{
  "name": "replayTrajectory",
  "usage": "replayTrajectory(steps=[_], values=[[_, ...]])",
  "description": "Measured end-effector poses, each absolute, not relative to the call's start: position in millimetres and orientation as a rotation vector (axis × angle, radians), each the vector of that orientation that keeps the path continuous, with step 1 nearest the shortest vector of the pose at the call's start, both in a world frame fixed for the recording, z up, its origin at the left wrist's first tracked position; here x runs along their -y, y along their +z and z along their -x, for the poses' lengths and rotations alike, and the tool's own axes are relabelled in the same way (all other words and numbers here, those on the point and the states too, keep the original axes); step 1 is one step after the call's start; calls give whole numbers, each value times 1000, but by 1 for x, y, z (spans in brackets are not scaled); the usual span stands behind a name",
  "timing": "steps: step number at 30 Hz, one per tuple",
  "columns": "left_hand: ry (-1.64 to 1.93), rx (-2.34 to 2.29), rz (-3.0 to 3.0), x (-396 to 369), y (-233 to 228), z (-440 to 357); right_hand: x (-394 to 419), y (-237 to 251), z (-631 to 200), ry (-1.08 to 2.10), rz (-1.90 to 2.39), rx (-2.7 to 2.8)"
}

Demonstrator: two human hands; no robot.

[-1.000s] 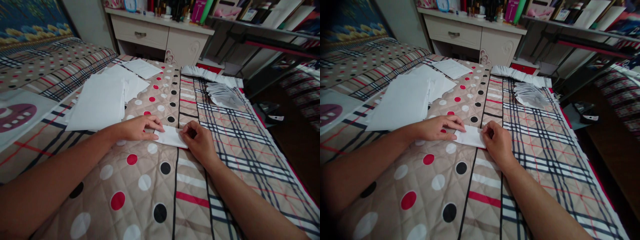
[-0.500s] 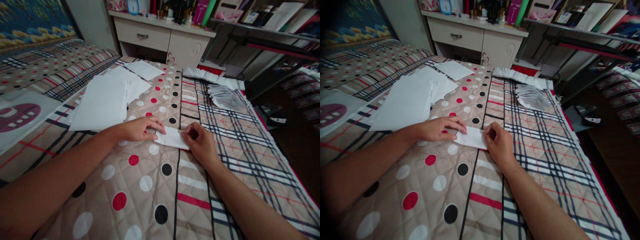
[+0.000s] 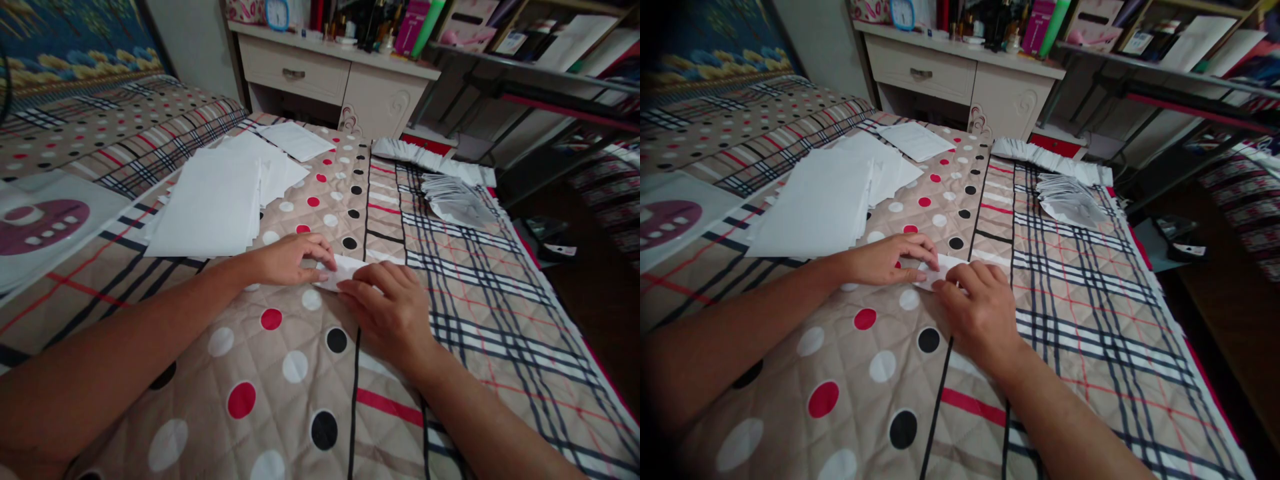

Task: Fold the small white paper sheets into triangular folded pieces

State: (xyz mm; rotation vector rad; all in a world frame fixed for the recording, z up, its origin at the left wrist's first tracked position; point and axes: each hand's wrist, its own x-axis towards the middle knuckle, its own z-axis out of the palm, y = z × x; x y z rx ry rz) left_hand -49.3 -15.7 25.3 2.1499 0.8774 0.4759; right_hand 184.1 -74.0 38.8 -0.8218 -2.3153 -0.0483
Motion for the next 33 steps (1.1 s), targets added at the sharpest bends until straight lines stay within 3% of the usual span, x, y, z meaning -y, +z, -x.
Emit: replayTrajectory(steps=[13, 21, 33], values=[[387, -707, -2114, 7, 32, 62, 74, 25, -182, -48, 870, 2386], [785, -795, -2004, 19, 15, 47, 62, 19, -185, 264, 979, 2156], [880, -875, -2078, 18, 8, 42, 63, 28, -172, -172, 971, 2302]])
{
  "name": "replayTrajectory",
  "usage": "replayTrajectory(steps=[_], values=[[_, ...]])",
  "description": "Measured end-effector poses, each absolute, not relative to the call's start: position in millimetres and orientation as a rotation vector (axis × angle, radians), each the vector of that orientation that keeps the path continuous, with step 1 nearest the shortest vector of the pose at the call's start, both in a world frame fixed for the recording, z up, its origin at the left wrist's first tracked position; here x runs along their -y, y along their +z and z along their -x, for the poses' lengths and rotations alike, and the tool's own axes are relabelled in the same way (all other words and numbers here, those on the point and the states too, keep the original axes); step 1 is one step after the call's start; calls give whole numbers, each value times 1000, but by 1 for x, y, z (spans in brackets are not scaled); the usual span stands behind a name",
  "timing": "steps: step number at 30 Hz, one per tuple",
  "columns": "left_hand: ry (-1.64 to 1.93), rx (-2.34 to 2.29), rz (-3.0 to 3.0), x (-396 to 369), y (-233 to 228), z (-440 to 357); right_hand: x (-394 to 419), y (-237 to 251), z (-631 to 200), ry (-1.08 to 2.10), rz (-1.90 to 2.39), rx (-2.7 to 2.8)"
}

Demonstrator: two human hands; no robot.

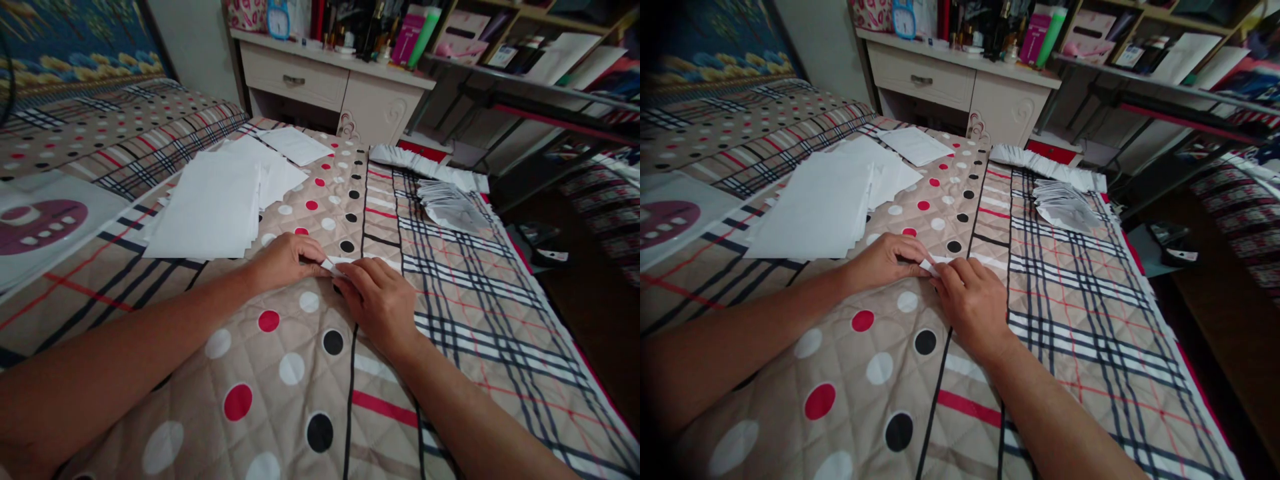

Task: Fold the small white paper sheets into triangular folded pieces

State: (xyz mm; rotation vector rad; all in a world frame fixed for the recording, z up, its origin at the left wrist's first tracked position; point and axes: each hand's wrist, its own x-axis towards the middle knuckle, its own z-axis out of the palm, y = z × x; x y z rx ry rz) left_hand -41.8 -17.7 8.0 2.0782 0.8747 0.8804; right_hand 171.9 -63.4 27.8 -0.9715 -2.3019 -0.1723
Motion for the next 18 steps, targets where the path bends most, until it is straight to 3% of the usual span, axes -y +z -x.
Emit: replayTrajectory(steps=[7, 18], values=[[896, -861, -2119, 17, 4, 43, 58, 32, -159, -325, 938, 2309], [879, -861, -2049, 16, 4, 42, 57, 26, -162, 15, 942, 2220]])
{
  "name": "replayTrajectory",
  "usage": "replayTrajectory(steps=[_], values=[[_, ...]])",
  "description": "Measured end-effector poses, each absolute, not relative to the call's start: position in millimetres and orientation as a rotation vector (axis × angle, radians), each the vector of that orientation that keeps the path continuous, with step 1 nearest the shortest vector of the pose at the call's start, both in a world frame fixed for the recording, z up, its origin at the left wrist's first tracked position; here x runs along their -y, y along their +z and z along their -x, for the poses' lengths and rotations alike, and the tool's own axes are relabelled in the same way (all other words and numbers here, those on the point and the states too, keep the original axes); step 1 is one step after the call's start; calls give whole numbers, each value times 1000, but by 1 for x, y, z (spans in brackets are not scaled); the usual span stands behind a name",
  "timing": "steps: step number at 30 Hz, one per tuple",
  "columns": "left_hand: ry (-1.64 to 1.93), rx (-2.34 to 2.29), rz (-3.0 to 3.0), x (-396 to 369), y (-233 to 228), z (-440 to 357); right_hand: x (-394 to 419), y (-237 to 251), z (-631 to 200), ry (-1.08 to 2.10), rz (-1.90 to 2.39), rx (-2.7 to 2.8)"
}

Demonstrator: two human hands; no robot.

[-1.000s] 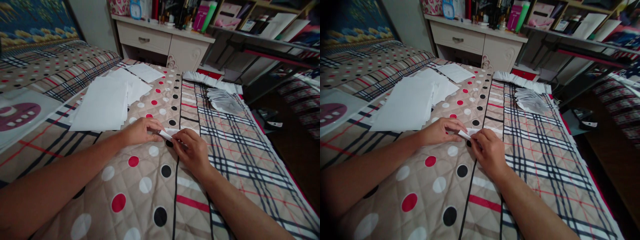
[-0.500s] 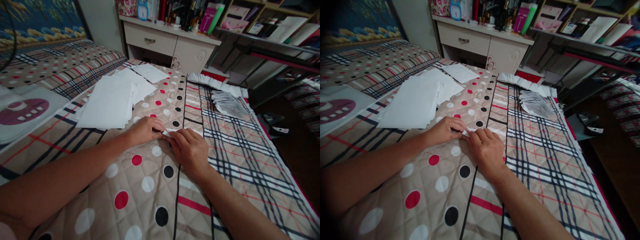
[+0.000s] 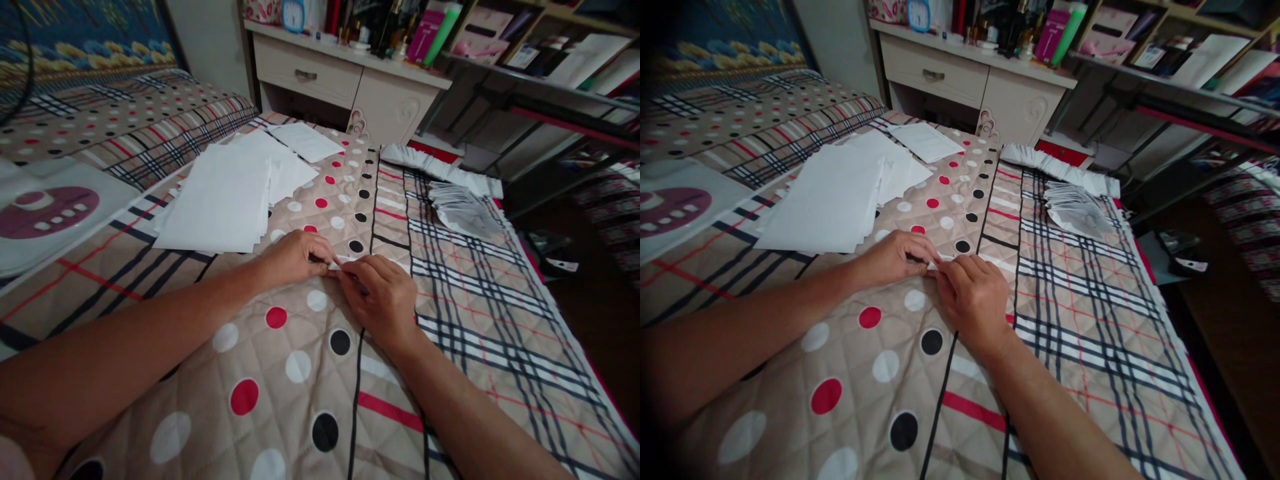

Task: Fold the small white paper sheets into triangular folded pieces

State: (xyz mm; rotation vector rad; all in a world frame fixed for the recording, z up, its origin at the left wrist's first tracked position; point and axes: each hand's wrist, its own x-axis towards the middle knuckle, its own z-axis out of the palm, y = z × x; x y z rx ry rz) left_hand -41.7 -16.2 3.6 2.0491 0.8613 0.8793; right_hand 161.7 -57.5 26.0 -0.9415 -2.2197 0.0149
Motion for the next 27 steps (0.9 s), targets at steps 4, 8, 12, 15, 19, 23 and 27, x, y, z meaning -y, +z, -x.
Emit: replayTrajectory(steps=[4, 8, 12, 15, 19, 23, 27], values=[[889, -924, -1841, 20, 9, 42, 62, 25, -164, 264, 994, 2164], [855, -873, -1728, 22, 16, 44, 65, 22, -165, 323, 1039, 2128], [781, -830, -1723, 22, 19, 48, 65, 21, -164, 319, 1043, 2129], [782, -853, -1696, 21, 19, 49, 64, 20, -164, 313, 1045, 2117], [817, -908, -1688, 20, 17, 47, 63, 21, -164, 303, 1063, 2109], [851, -902, -1685, 20, 15, 46, 63, 21, -163, 291, 1066, 2104], [858, -900, -1643, 19, 12, 46, 63, 20, -162, 288, 1065, 2099]])
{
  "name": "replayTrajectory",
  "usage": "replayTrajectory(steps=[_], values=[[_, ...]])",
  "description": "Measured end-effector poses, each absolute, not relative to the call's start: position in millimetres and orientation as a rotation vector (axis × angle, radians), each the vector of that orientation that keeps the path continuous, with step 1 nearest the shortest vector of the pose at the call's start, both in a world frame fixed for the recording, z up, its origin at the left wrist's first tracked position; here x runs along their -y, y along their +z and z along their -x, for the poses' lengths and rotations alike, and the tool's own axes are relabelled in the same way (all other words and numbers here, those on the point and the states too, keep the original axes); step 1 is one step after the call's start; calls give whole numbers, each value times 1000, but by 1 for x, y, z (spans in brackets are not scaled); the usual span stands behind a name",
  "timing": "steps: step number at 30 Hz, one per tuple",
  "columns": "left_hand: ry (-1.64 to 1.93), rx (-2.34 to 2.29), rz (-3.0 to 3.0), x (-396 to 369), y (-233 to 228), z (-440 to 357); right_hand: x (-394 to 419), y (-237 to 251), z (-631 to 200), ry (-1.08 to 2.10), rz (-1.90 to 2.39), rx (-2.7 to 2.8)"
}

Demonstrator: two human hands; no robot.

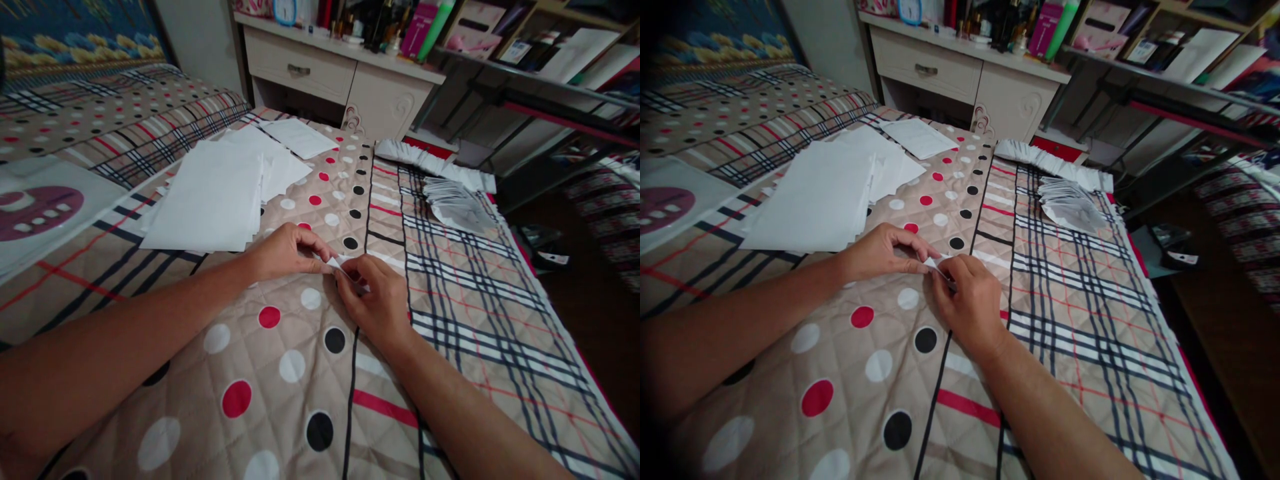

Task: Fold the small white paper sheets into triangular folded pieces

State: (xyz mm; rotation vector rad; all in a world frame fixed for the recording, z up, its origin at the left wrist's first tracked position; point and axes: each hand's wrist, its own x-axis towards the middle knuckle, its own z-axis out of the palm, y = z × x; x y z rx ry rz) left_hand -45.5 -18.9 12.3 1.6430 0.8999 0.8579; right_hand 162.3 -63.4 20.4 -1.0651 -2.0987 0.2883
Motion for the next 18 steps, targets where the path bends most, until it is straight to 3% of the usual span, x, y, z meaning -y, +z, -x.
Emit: replayTrajectory(steps=[18], values=[[925, -970, -1620, 25, 12, 41, 64, 22, -164, 283, 998, 2269]])
